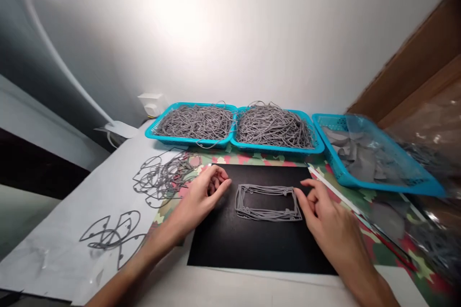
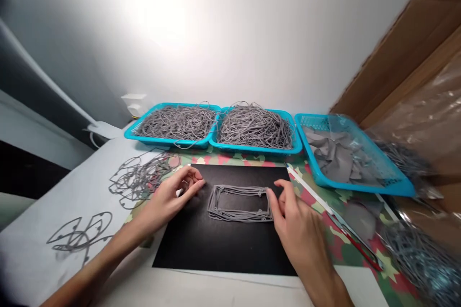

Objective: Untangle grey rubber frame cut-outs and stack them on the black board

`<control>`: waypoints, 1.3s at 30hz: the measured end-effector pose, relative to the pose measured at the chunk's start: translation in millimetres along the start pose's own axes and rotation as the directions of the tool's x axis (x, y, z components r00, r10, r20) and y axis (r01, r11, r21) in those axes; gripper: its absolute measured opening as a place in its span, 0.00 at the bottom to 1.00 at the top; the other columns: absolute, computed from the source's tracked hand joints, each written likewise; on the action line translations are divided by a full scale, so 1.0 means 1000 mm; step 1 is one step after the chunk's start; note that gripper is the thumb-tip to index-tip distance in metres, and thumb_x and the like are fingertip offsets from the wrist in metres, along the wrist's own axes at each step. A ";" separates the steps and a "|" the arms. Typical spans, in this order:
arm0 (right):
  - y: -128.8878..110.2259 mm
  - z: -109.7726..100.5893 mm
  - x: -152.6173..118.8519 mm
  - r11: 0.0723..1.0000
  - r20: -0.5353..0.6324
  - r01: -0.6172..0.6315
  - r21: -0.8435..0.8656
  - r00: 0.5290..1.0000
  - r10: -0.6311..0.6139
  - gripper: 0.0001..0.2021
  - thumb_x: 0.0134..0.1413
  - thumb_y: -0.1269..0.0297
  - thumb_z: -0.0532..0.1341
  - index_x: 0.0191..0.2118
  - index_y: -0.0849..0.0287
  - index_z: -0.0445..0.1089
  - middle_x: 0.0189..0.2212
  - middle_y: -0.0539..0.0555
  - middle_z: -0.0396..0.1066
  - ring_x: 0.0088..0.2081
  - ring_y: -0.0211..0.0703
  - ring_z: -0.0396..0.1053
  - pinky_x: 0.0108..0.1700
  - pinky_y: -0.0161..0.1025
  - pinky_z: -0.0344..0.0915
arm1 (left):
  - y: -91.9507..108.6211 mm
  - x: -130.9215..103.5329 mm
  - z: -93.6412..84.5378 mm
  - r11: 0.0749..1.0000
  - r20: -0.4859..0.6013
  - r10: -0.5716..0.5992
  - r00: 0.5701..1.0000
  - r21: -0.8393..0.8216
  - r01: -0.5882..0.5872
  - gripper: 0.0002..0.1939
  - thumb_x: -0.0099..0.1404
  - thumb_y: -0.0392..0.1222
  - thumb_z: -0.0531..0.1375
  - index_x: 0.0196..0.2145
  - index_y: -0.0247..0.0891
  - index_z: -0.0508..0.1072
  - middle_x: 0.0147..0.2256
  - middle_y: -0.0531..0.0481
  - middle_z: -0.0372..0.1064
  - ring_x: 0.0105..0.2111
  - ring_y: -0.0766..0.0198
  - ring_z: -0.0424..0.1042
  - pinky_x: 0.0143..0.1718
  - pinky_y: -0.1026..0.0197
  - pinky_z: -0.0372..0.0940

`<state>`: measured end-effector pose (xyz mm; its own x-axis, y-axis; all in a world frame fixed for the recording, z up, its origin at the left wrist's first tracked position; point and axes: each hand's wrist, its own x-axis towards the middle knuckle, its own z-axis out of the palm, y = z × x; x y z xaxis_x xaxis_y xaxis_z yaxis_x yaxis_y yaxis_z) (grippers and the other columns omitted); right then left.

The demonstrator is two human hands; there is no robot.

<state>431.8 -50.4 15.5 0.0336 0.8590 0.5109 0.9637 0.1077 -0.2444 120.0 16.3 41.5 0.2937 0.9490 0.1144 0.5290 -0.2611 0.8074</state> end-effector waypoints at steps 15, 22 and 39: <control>0.007 -0.007 -0.006 0.989 -0.297 0.069 0.129 0.954 -0.028 0.09 0.78 0.58 0.62 0.45 0.55 0.76 0.32 0.48 0.74 0.26 0.36 0.67 0.36 0.36 0.64 | -0.061 -0.036 -0.047 0.585 -0.051 0.317 0.947 0.796 -0.153 0.16 0.85 0.42 0.52 0.41 0.40 0.77 0.42 0.45 0.79 0.42 0.51 0.76 0.46 0.50 0.70; 0.011 -0.006 -0.008 0.984 -0.266 0.072 0.163 0.964 -0.026 0.10 0.78 0.56 0.62 0.45 0.55 0.75 0.33 0.47 0.74 0.27 0.35 0.69 0.37 0.35 0.65 | -0.059 -0.035 -0.047 0.649 -0.127 0.288 0.949 0.755 -0.096 0.13 0.83 0.45 0.55 0.42 0.40 0.76 0.41 0.45 0.79 0.42 0.50 0.76 0.48 0.48 0.70; 0.016 -0.004 -0.010 0.981 -0.203 0.058 0.184 0.979 -0.020 0.18 0.78 0.46 0.60 0.44 0.55 0.77 0.33 0.51 0.78 0.27 0.41 0.73 0.36 0.39 0.67 | 0.038 0.016 -0.152 0.939 -0.603 0.177 0.778 0.339 0.049 0.08 0.81 0.47 0.57 0.44 0.43 0.72 0.41 0.46 0.82 0.39 0.56 0.79 0.38 0.54 0.71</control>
<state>447.7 -59.6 9.9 0.0676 0.7369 0.6727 0.8987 0.2479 -0.3618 24.1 47.8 161.7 -0.1580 0.7983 0.5811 0.7814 -0.2587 0.5679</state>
